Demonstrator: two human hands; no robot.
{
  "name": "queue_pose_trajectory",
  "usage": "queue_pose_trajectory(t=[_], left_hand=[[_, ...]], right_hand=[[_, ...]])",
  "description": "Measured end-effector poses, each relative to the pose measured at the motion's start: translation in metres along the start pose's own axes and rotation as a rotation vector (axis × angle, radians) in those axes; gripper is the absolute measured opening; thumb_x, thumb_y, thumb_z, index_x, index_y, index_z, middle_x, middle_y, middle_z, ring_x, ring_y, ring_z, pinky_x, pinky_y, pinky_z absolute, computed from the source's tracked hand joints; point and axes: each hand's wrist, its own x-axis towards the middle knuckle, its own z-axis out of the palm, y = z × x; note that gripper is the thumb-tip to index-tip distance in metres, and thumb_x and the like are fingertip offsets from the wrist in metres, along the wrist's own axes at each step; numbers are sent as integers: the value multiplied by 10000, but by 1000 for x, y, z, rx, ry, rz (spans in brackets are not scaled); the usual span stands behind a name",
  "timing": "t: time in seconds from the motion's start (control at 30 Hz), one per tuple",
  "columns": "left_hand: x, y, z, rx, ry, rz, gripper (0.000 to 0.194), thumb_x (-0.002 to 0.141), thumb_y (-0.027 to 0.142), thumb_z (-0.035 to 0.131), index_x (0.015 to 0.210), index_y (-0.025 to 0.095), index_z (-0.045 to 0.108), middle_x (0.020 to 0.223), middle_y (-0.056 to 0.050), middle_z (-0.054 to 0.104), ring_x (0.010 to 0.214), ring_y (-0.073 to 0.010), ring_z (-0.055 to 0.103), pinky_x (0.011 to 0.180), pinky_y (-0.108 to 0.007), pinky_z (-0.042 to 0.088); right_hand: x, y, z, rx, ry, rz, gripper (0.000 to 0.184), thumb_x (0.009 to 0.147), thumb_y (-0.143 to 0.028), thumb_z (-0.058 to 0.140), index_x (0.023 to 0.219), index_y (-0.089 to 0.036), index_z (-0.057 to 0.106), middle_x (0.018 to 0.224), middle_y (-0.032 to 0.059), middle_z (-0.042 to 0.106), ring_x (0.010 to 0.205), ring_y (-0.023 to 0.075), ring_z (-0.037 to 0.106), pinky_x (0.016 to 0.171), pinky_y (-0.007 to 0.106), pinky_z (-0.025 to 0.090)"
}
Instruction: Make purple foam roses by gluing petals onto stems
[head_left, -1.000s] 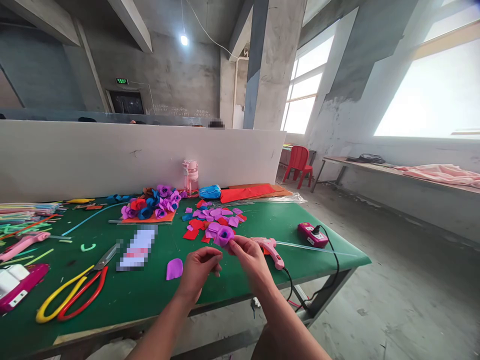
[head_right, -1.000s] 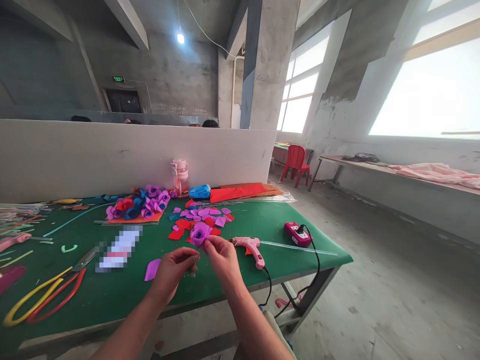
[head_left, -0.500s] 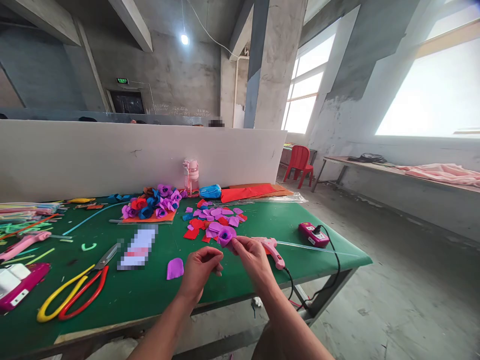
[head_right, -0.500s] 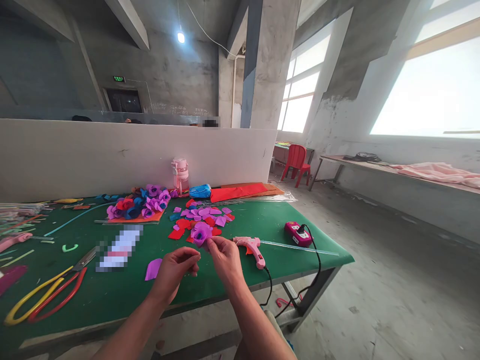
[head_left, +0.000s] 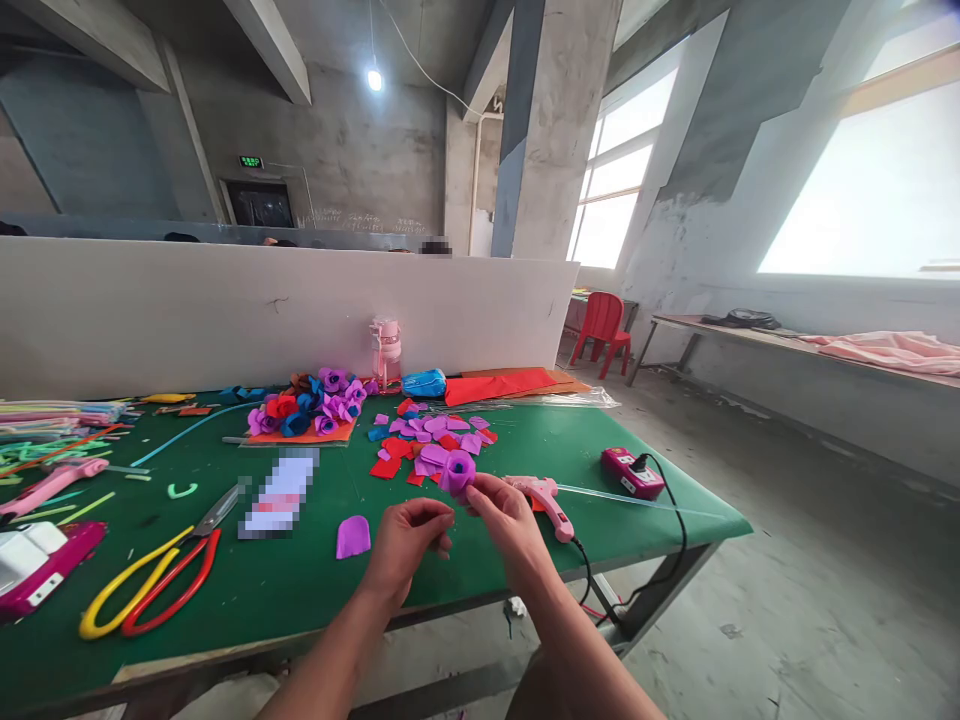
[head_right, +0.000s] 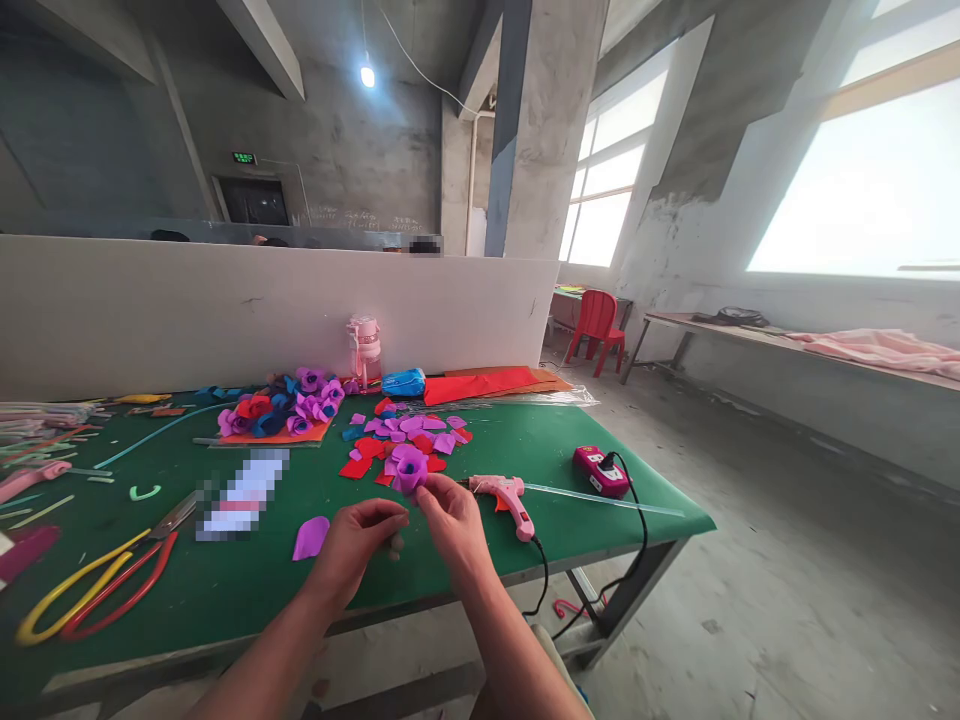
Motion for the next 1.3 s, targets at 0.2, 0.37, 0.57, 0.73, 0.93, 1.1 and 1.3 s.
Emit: queue_pose_trajectory(t=[0.2,0.37,0.57,0.73,0.93,1.1,1.3], left_hand=[[2,-1,0,-43,-37,-11,244,576,326,771,678,125,679,592,0,594,471,-89,503,422,-214,418],[4,-7,3,-53,-33,-18,264,578,349,777,686,127,684,554,12,574,457,-83,486,420,-210,412],[4,-1,-1,-16,-88,-68,336,571,373,775,797,138,693,705,-28,648,498,-106,537,417,-220,410],[8,21,-22,30,7,0,297,637,388,720,793,136,700,818,-64,670,569,-94,529,477,-202,395],[8,28,-28,83,-30,26,313,689,450,665,735,142,699,813,-66,667,634,-107,520,552,-213,382],[6,25,-22,99,-82,-8,271,648,410,707,710,147,684,653,-24,610,597,-109,490,553,-217,358],[7,21,-17,114,-58,-9,177,605,324,722,666,162,684,602,-1,595,595,-116,490,561,-223,347]], right_hand=[[-2,9,3,191,-74,74,305,655,-337,718,901,-179,632,830,42,680,784,179,612,721,281,445],[1,23,6,263,-31,107,356,616,-383,759,880,-193,614,759,30,684,781,195,643,729,301,464],[6,31,3,258,52,89,400,586,-406,781,877,-186,616,726,30,676,770,217,652,766,348,474],[2,24,-5,328,-7,215,382,582,-360,803,868,-167,638,764,31,678,735,163,633,769,307,481],[-6,21,-5,420,-82,331,386,567,-331,823,861,-148,652,764,28,677,651,116,618,685,251,491],[-9,21,-3,412,-105,344,363,580,-321,818,854,-146,655,763,34,681,645,113,616,672,247,497],[-11,20,-1,403,-100,360,360,572,-323,821,851,-152,671,757,34,682,639,112,611,659,247,497]])
